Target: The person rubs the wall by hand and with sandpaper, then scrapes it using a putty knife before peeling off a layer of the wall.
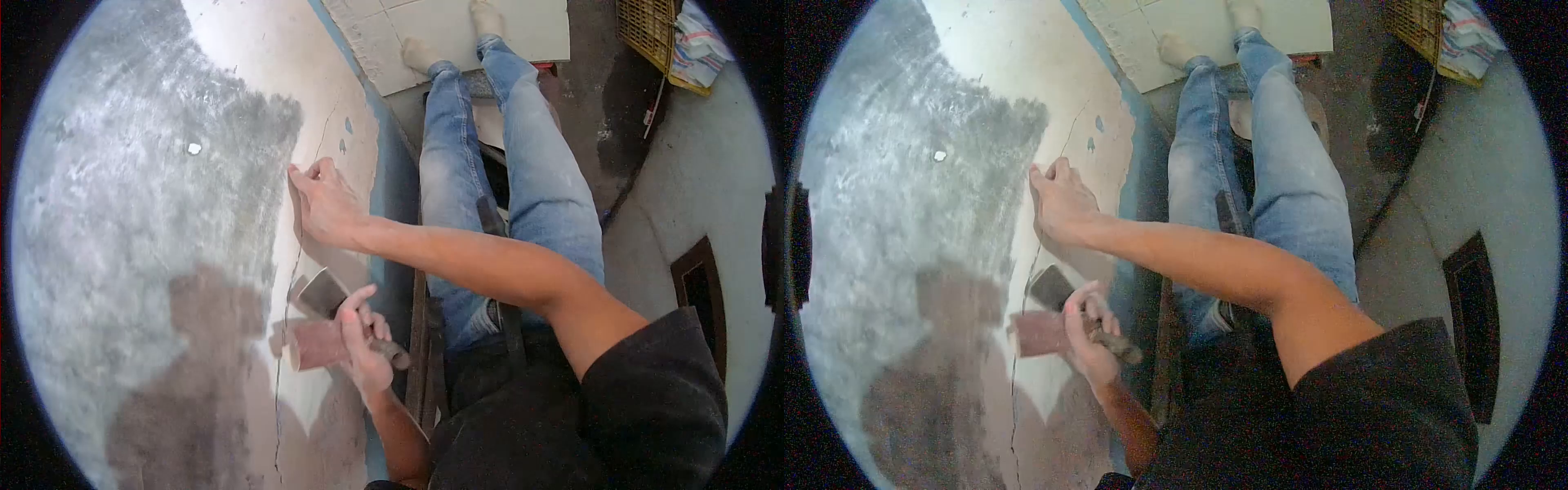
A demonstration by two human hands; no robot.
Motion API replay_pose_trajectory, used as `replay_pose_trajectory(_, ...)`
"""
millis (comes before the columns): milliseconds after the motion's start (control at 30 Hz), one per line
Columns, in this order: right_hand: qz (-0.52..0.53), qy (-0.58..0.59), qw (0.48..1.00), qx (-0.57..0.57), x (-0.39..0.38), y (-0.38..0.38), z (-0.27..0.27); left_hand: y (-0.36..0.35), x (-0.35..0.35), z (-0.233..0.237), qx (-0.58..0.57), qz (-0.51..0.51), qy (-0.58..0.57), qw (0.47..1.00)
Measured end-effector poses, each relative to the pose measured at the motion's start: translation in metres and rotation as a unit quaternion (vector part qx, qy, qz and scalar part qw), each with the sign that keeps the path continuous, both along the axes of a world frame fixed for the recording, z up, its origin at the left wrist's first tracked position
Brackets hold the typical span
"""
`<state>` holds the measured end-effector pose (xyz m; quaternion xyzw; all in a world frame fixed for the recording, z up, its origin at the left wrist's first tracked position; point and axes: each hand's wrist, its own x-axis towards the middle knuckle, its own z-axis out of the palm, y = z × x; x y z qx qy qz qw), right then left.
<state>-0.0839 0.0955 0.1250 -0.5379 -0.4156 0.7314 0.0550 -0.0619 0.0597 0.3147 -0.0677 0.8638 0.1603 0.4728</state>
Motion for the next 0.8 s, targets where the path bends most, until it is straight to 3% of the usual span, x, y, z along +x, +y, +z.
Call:
replay_pose_trajectory(67, -0.005, -0.008, 1.000, 0.005, -0.003, -0.004, -0.006, -0.002, -0.004, 0.022, 0.030, 0.010, 0.024, 0.999)
replay_pose_trajectory(233, 0.032, 0.003, 0.999, -0.031, -0.004, -0.003, 0.036, -0.010, -0.018, 0.062, 0.092, -0.032, 0.098, 0.990)
replay_pose_trajectory(367, 0.037, -0.005, 0.999, -0.012, -0.002, -0.005, 0.033, -0.013, -0.024, 0.090, 0.137, -0.119, 0.177, 0.967)
replay_pose_trajectory(533, 0.054, 0.040, 0.996, -0.051, 0.002, 0.000, 0.070, -0.010, -0.055, 0.127, 0.236, -0.269, 0.225, 0.906)
replay_pose_trajectory(633, 0.056, 0.036, 0.997, -0.035, 0.006, -0.003, 0.069, 0.010, -0.048, 0.129, 0.221, -0.173, 0.315, 0.907)
replay_pose_trajectory(800, 0.035, 0.055, 0.996, -0.053, 0.006, -0.002, 0.086, 0.005, -0.065, 0.110, 0.188, -0.271, 0.280, 0.901)
